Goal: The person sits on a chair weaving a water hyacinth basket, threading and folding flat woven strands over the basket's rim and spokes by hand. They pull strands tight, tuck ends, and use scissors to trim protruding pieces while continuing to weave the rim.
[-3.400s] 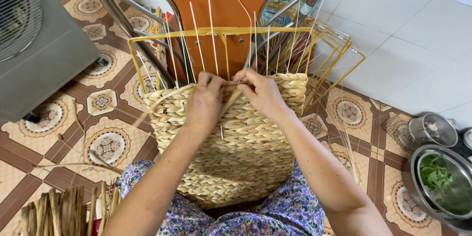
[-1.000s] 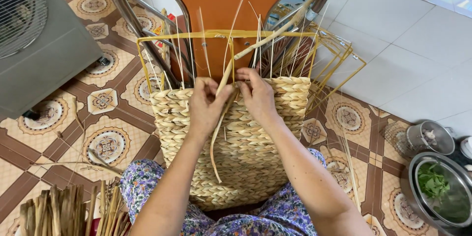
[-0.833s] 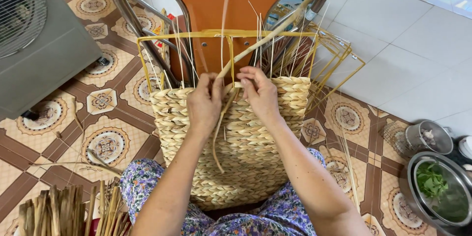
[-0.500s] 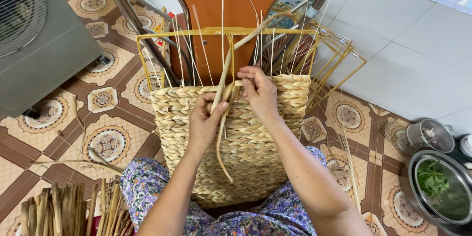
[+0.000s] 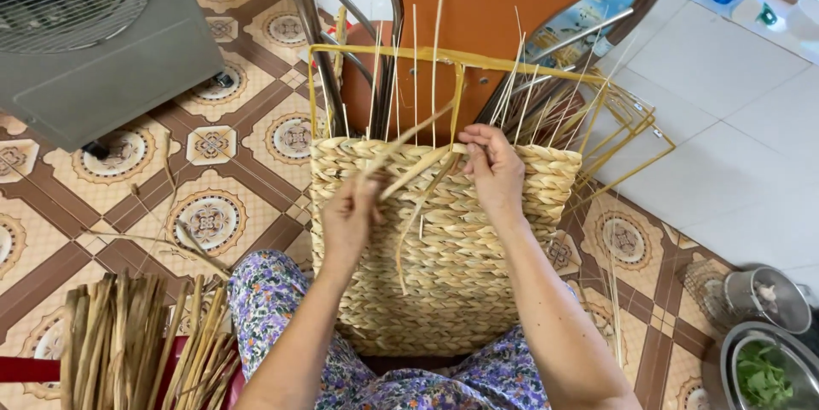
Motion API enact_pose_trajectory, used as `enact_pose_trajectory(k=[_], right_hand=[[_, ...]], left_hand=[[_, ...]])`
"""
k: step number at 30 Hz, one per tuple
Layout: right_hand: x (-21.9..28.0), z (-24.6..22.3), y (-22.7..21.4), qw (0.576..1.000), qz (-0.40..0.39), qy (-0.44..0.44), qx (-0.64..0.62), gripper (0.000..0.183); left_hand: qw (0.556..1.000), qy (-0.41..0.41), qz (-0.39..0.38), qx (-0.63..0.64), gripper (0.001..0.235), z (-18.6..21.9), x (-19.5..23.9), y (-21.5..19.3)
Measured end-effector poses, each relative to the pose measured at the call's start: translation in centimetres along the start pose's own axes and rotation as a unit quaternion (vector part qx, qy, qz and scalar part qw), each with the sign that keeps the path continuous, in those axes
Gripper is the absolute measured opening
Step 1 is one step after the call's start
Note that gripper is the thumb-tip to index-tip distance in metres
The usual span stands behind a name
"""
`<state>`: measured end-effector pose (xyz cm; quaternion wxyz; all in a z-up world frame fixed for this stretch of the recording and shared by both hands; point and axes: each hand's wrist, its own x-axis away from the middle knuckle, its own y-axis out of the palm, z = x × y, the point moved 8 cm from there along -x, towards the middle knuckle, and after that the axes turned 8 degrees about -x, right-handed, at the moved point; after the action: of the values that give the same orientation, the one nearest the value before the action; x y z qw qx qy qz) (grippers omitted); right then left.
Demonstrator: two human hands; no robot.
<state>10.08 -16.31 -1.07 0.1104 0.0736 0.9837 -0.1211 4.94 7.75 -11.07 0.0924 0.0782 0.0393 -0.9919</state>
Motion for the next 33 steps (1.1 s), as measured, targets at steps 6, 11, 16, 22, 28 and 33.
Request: enact_pose_trajectory(k=[6, 11, 16, 22, 28, 33], right_hand=[[0.0, 0.3, 0.0, 1.0, 0.003, -0.011, 0.014, 0.024], [0.1, 0.4, 0.3, 0.999, 0.006, -0.033, 0.042, 0.023], [0.1, -0.6, -0.7, 0.998, 0.009, -0.03, 0.045, 0.024], [0.5, -1.5, -2.1, 1.0, 0.006, 0.002, 0.003, 0.024], [0.7, -4.2, 1.1, 0.972, -0.147, -0.126, 0.13, 0.028], [-0.5, -3.1, 3.4, 0.943, -0.165, -0.164, 0.237, 0.016]], left_hand=[[0.968, -0.146, 0.143, 0.144, 0.046, 2.0, 0.0, -8.9], [0.968, -0.207, -0.091, -0.109, 0.051, 4.6, 1.1, -4.1], [0.948, -0.053, -0.152, -0.276, 0.043, 11.7, -0.6, 3.7], [0.852, -0.029, -0.243, -0.463, 0.043, 9.9, -4.1, 9.7], [0.815, 0.026, -0.261, -0.517, 0.033, 12.3, -5.2, 8.0], [0.711, 0.413, 0.04, -0.567, 0.022, 19.5, -3.8, 5.2]])
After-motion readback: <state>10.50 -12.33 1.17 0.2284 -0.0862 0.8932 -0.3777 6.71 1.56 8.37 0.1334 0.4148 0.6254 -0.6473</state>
